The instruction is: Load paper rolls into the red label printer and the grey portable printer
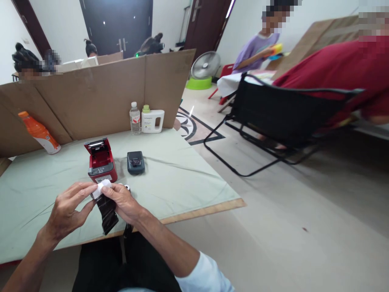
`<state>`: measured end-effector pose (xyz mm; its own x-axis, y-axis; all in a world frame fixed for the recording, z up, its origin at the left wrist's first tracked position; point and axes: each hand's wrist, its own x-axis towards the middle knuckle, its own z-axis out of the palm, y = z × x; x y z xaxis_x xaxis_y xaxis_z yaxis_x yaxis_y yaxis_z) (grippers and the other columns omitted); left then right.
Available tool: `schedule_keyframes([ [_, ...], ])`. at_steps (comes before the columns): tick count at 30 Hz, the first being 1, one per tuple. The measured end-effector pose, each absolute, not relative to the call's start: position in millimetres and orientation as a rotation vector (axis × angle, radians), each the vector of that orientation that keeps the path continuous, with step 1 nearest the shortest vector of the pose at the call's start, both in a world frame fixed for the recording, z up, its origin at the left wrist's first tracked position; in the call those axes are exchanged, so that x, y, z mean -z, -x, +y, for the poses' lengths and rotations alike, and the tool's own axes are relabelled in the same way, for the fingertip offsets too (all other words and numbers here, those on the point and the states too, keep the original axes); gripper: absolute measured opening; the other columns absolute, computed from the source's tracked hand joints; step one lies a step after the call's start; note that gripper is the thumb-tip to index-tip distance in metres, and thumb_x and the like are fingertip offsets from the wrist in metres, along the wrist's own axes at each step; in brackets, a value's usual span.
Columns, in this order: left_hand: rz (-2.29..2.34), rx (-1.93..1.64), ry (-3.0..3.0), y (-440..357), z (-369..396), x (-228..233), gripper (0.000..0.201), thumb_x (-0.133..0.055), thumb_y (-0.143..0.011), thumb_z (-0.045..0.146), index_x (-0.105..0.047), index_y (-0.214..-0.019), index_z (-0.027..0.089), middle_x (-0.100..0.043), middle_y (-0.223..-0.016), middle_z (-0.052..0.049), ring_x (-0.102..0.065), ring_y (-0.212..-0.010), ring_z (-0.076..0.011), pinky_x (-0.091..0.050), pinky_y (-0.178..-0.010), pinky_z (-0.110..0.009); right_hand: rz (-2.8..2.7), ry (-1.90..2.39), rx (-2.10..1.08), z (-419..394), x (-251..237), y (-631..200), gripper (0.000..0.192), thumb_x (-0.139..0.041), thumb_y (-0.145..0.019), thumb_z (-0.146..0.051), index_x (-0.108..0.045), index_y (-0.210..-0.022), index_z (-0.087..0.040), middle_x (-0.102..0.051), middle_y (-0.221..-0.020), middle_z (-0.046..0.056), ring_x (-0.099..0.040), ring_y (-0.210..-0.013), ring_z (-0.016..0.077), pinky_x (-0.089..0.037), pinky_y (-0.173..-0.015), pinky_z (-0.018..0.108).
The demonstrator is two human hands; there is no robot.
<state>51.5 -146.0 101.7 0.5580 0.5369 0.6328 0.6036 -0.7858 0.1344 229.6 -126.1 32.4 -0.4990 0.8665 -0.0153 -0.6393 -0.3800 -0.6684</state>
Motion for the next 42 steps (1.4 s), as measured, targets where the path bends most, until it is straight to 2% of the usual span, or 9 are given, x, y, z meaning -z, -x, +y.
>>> schedule_keyframes([
  [5,-1.083,1.03,2.666,-42,-141,-92,0.037,-0.056,-0.092,0.003,-0.066,-0.123,0.021,-0.073,-0.111,-0.01,-0.073,-0.101,-0.0213,-0.062,-0.089,-0.034,-0.796,0.479,-1.98,-124,-30,-224,0.045,-0.091,-0.074,-0.051,-0.077,-0.096,-0.015,-0.069,-0.079,0.0,-0.058,-0.069,0.0109,-0.044,-0.068,0.024],
  [11,-1.157,1.101,2.68,-32,-129,-86,0.036,-0.054,-0.091,0.001,-0.068,-0.119,0.02,-0.073,-0.113,-0.009,-0.073,-0.104,-0.02,-0.062,-0.092,-0.033,-0.847,0.455,-1.944,-116,-27,-215,0.047,-0.089,-0.075,-0.052,-0.076,-0.102,-0.016,-0.071,-0.083,0.001,-0.061,-0.073,0.0128,-0.047,-0.076,0.027],
  [17,-1.27,1.275,2.681,-28,-121,-80,0.033,-0.055,-0.09,0.003,-0.07,-0.114,0.018,-0.075,-0.111,-0.009,-0.073,-0.102,-0.0199,-0.062,-0.08,-0.03,-0.934,0.457,-1.842,-114,-29,-212,0.049,-0.086,-0.079,-0.05,-0.073,-0.113,-0.017,-0.074,-0.093,0.002,-0.067,-0.083,0.0151,-0.049,-0.082,0.028],
  [23,-1.337,1.381,2.686,-29,-121,-73,0.027,-0.059,-0.09,0.007,-0.074,-0.11,0.018,-0.076,-0.109,-0.01,-0.073,-0.1,-0.0204,-0.063,-0.081,-0.031,-0.979,0.456,-1.784,-118,-30,-213,0.048,-0.084,-0.082,-0.049,-0.07,-0.116,-0.018,-0.074,-0.093,0.003,-0.069,-0.084,0.0167,-0.052,-0.085,0.03],
  [27,-1.359,1.387,2.648,-19,-105,-72,0.027,-0.059,-0.089,0.009,-0.076,-0.109,0.018,-0.077,-0.109,-0.009,-0.073,-0.1,-0.0197,-0.063,-0.083,-0.031,-0.987,0.469,-1.841,-116,-22,-211,0.066,-0.085,-0.08,-0.045,-0.06,-0.135,-0.019,-0.075,-0.089,0.002,-0.07,-0.077,0.0171,-0.054,-0.075,0.03],
  [32,-1.432,1.326,2.581,-5,-56,-71,0.028,-0.057,-0.085,0.011,-0.078,-0.102,0.018,-0.077,-0.104,-0.009,-0.072,-0.094,-0.0194,-0.061,-0.083,-0.032,-0.914,0.553,-1.794,-101,-5,-205,0.094,-0.087,-0.074,-0.036,-0.04,-0.155,-0.021,-0.077,-0.093,0.002,-0.073,-0.082,0.0189,-0.057,-0.079,0.033],
  [35,-1.481,1.286,2.618,-1,-21,-64,0.029,-0.056,-0.082,0.012,-0.079,-0.099,0.017,-0.077,-0.103,-0.009,-0.071,-0.09,-0.0191,-0.06,-0.082,-0.032,-0.942,0.57,-1.752,-86,-2,-203,0.081,-0.086,-0.071,-0.033,-0.054,-0.145,-0.02,-0.078,-0.091,0.002,-0.073,-0.083,0.0183,-0.058,-0.082,0.035],
  [39,-1.548,1.233,2.655,-5,11,-53,0.031,-0.055,-0.077,0.011,-0.079,-0.097,0.017,-0.077,-0.1,-0.01,-0.071,-0.088,-0.0203,-0.059,-0.077,-0.032,-1.013,0.678,-1.706,-69,-4,-205,0.041,-0.085,-0.068,-0.033,-0.073,-0.104,-0.018,-0.077,-0.089,0.003,-0.072,-0.079,0.0169,-0.058,-0.082,0.036],
  [42,-1.545,1.284,2.666,-9,11,-54,0.031,-0.056,-0.075,0.011,-0.079,-0.096,0.017,-0.077,-0.1,-0.01,-0.071,-0.092,-0.0215,-0.059,-0.078,-0.033,-1.006,0.745,-1.653,-61,-3,-211,0.044,-0.085,-0.069,-0.032,-0.073,-0.108,-0.017,-0.075,-0.085,0.002,-0.07,-0.074,0.0153,-0.057,-0.076,0.032],
])
